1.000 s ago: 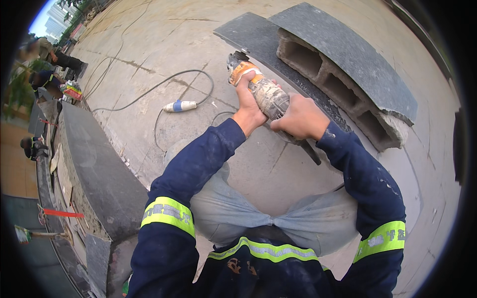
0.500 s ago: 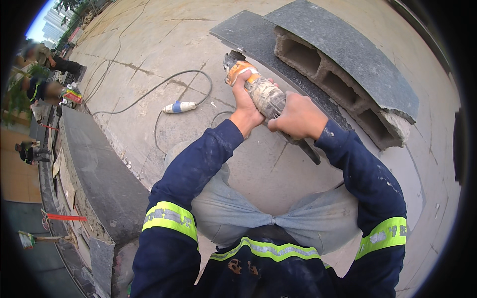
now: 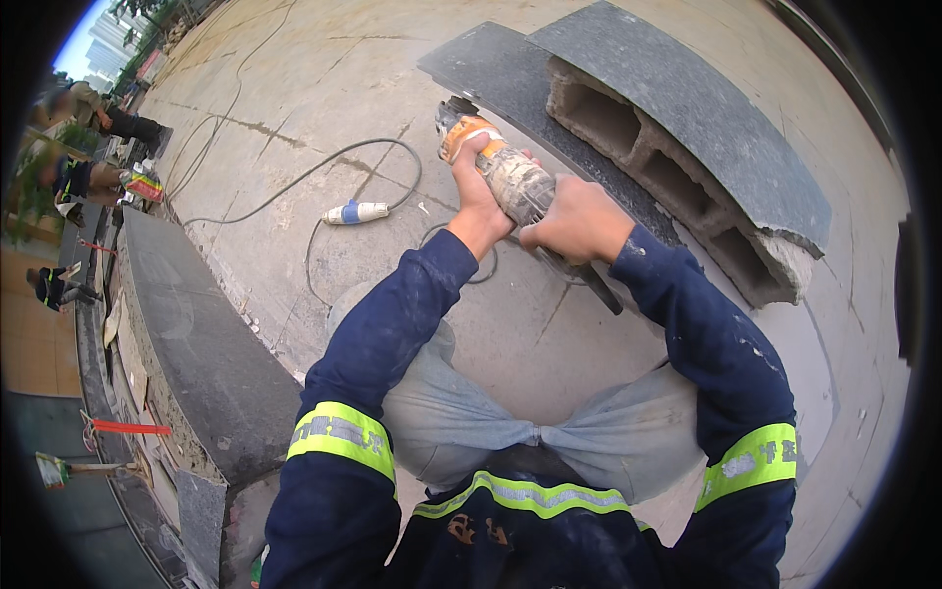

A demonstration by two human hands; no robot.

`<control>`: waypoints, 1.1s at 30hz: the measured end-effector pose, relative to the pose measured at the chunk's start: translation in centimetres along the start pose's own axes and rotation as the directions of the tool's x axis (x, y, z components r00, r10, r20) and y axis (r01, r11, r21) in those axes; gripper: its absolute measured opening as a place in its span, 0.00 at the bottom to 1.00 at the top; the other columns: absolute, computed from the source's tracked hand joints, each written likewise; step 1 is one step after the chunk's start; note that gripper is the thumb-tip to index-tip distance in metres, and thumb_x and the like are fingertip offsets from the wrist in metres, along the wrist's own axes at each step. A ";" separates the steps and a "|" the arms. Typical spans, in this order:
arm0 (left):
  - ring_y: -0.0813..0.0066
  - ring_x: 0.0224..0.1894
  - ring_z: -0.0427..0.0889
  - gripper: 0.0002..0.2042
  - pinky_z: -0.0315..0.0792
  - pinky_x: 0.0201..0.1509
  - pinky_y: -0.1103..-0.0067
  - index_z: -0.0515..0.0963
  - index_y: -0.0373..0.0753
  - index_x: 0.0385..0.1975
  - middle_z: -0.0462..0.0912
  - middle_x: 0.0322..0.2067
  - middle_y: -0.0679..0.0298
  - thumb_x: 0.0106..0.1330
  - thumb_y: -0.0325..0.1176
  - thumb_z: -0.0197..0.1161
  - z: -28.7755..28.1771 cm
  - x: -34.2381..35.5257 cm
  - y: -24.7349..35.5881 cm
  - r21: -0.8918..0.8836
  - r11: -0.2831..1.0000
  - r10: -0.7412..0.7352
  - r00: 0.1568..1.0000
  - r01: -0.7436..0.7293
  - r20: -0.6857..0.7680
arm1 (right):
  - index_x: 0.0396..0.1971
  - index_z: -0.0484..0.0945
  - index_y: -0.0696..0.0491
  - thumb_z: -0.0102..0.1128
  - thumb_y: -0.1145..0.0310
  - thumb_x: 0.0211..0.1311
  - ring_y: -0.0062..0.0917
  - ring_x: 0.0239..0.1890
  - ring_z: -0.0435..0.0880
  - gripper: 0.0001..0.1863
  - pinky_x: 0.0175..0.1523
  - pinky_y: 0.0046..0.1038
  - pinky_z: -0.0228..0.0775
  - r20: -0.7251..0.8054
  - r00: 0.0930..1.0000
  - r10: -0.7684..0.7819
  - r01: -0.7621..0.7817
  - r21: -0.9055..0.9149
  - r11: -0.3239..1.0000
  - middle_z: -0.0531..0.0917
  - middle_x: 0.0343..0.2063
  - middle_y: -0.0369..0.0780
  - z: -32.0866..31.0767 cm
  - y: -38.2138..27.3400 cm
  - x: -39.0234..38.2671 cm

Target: The person uses an angle grinder to cut a dark stone slab resting on a hollow concrete block. The person holds the tool with both hands and guides it along the slab's edge, generating dust as the cut progresses.

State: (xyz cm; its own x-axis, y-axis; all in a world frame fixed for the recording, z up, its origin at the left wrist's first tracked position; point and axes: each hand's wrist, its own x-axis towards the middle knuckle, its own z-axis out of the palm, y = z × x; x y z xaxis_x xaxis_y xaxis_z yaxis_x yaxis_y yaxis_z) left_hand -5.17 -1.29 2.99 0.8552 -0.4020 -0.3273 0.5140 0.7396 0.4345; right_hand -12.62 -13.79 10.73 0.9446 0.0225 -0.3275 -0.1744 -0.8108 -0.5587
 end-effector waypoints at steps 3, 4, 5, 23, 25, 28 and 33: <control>0.60 0.34 0.77 0.25 0.77 0.39 0.67 0.66 0.36 0.39 0.73 0.30 0.56 0.50 0.49 0.60 -0.3 0.5 0.4 -0.016 1.000 -0.013 1.000 0.013 -0.010 | 0.36 0.77 0.66 0.67 0.55 0.33 0.37 0.36 0.84 0.31 0.42 0.28 0.76 -0.007 1.000 0.001 -0.001 -0.002 1.000 0.83 0.31 0.51 0.2 -0.1 0.6; 0.60 0.34 0.77 0.25 0.77 0.39 0.67 0.66 0.36 0.40 0.73 0.30 0.56 0.50 0.49 0.60 -0.4 0.6 0.6 -0.015 1.000 -0.013 1.000 0.012 -0.008 | 0.36 0.77 0.66 0.67 0.55 0.33 0.37 0.36 0.84 0.31 0.42 0.28 0.76 -0.012 1.000 0.002 -0.002 -0.003 1.000 0.83 0.31 0.51 0.3 -0.1 0.9; 0.60 0.34 0.77 0.25 0.77 0.39 0.67 0.66 0.37 0.40 0.73 0.31 0.56 0.50 0.49 0.60 -0.5 0.7 0.7 -0.014 1.000 -0.012 1.000 0.012 -0.007 | 0.36 0.77 0.65 0.67 0.55 0.33 0.37 0.36 0.84 0.31 0.42 0.28 0.76 -0.011 1.000 -0.001 0.001 0.002 1.000 0.83 0.32 0.51 0.4 -0.1 1.2; 0.59 0.32 0.77 0.23 0.77 0.36 0.65 0.66 0.38 0.37 0.73 0.29 0.55 0.50 0.49 0.60 -1.3 2.9 1.9 -0.015 1.000 0.006 0.999 -0.006 -0.047 | 0.39 0.74 0.66 0.69 0.54 0.33 0.37 0.36 0.83 0.35 0.42 0.28 0.75 0.061 0.998 0.023 -0.026 0.048 0.999 0.81 0.33 0.52 0.6 -0.6 3.6; 0.59 0.32 0.77 0.23 0.77 0.36 0.65 0.66 0.38 0.37 0.73 0.28 0.55 0.50 0.49 0.60 -1.0 2.7 1.8 -0.017 1.000 -0.002 0.999 0.002 -0.046 | 0.37 0.78 0.63 0.69 0.55 0.32 0.33 0.34 0.85 0.32 0.41 0.25 0.77 0.020 0.999 0.038 -0.039 0.020 0.999 0.83 0.31 0.48 0.6 -0.7 3.4; 0.60 0.32 0.77 0.23 0.77 0.36 0.67 0.65 0.37 0.39 0.73 0.29 0.56 0.51 0.48 0.60 -0.9 2.2 1.6 -0.013 1.000 -0.001 1.000 0.001 -0.025 | 0.37 0.78 0.64 0.69 0.55 0.32 0.34 0.34 0.85 0.32 0.41 0.26 0.77 0.026 1.000 0.006 -0.007 0.041 0.999 0.83 0.31 0.49 0.7 -0.4 3.0; 0.61 0.33 0.77 0.24 0.77 0.38 0.68 0.65 0.36 0.39 0.73 0.30 0.57 0.51 0.48 0.60 -0.3 1.2 1.1 -0.009 1.000 -0.003 1.000 0.003 -0.013 | 0.39 0.76 0.65 0.69 0.55 0.32 0.36 0.35 0.84 0.34 0.41 0.27 0.77 -0.012 1.000 0.000 0.001 0.018 1.000 0.82 0.33 0.51 0.9 0.1 2.3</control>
State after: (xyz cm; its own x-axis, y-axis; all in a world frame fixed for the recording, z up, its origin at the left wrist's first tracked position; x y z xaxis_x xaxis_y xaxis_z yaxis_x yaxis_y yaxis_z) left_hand -3.60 -0.81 2.77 0.8525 -0.3974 -0.3394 0.5160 0.7431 0.4260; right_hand -10.69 -13.34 9.26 0.9478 0.0160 -0.3184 -0.1787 -0.8004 -0.5722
